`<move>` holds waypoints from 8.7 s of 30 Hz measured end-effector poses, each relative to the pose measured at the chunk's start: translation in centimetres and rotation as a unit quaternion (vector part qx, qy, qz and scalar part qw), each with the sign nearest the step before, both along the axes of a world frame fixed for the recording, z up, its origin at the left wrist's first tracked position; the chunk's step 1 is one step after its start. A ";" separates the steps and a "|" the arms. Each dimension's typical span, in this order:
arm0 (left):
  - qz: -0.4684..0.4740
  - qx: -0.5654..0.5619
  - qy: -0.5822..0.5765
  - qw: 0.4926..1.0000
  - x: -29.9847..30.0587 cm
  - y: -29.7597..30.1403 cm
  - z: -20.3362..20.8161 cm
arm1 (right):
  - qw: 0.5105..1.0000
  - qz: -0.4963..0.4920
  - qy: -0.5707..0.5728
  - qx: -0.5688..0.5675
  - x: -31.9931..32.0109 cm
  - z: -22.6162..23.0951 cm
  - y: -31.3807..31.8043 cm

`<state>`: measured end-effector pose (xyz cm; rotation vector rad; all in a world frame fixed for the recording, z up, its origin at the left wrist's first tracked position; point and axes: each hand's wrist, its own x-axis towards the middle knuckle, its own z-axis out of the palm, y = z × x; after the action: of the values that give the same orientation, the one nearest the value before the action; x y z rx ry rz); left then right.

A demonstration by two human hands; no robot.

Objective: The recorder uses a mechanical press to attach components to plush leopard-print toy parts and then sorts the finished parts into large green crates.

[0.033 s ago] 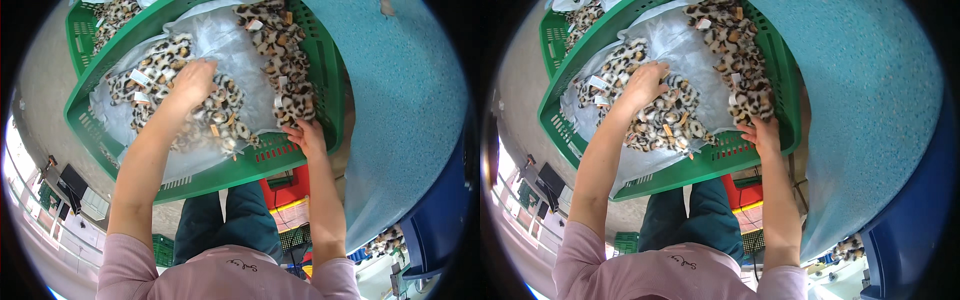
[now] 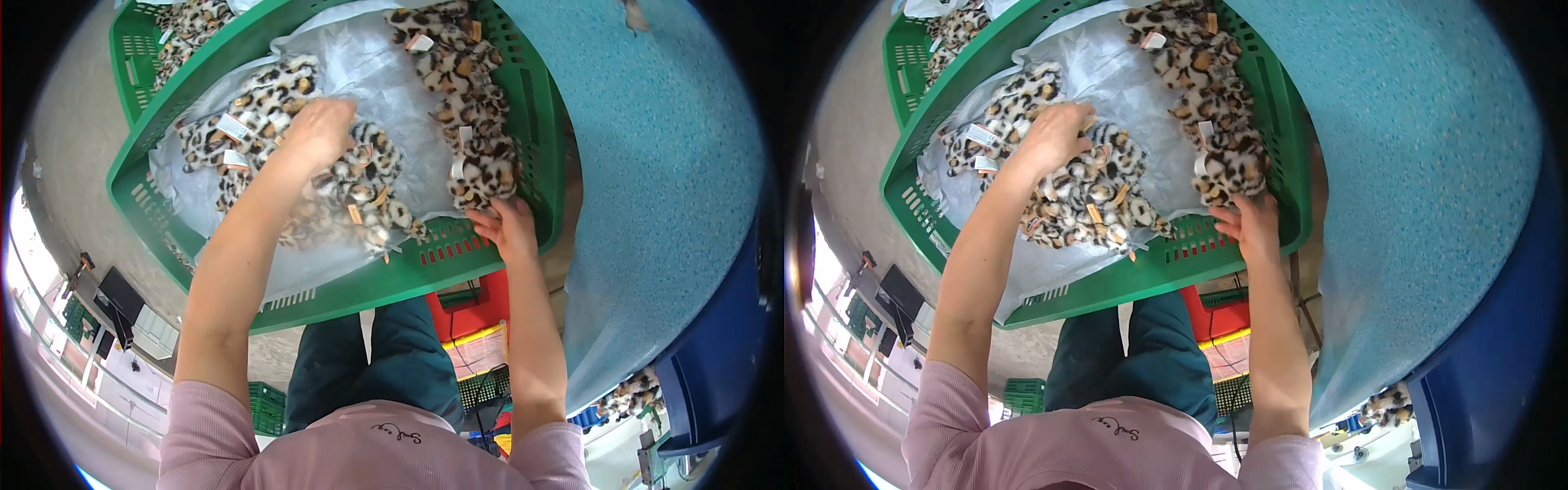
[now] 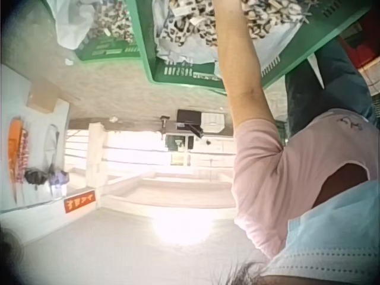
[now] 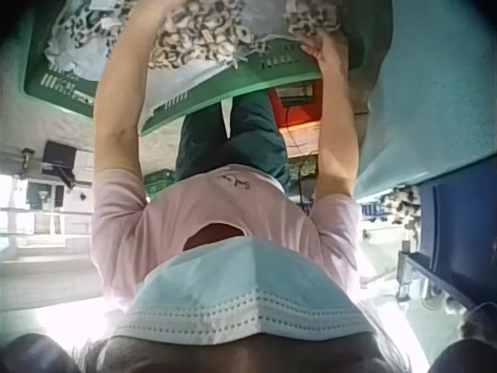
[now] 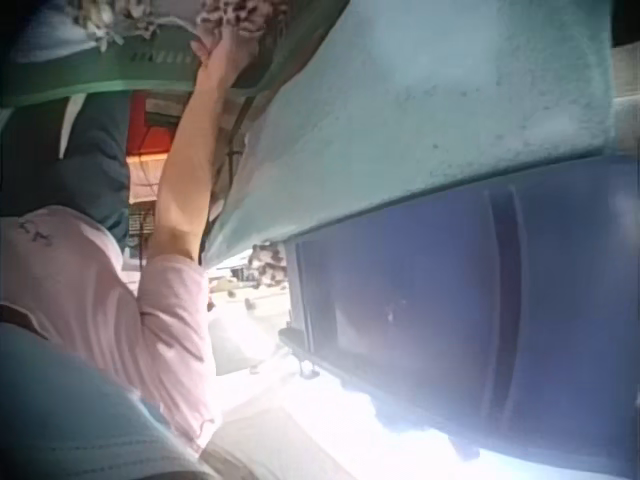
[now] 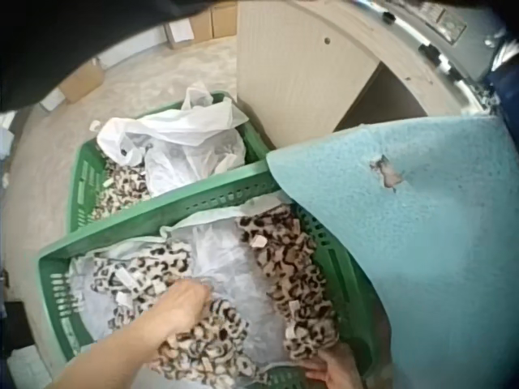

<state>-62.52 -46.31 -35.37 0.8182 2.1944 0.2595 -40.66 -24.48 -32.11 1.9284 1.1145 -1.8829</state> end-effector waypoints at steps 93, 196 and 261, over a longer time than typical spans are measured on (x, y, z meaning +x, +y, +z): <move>0.130 0.195 0.027 0.972 10.1 -7.4 3.5 | 0.616 0.754 -0.101 0.203 -2.1 -3.6 -5.4; 0.169 0.028 -0.150 0.974 0.1 -3.5 3.0 | 0.698 0.694 -0.117 0.135 -3.4 -3.7 -13.1; 0.315 0.091 0.101 0.939 -3.0 -22.8 -4.2 | 0.732 0.490 0.238 0.410 -26.3 -9.3 -24.8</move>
<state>-65.48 -69.13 -39.56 0.2100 2.6085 0.7286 -66.96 -49.31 -41.40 0.5788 2.7310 -1.2732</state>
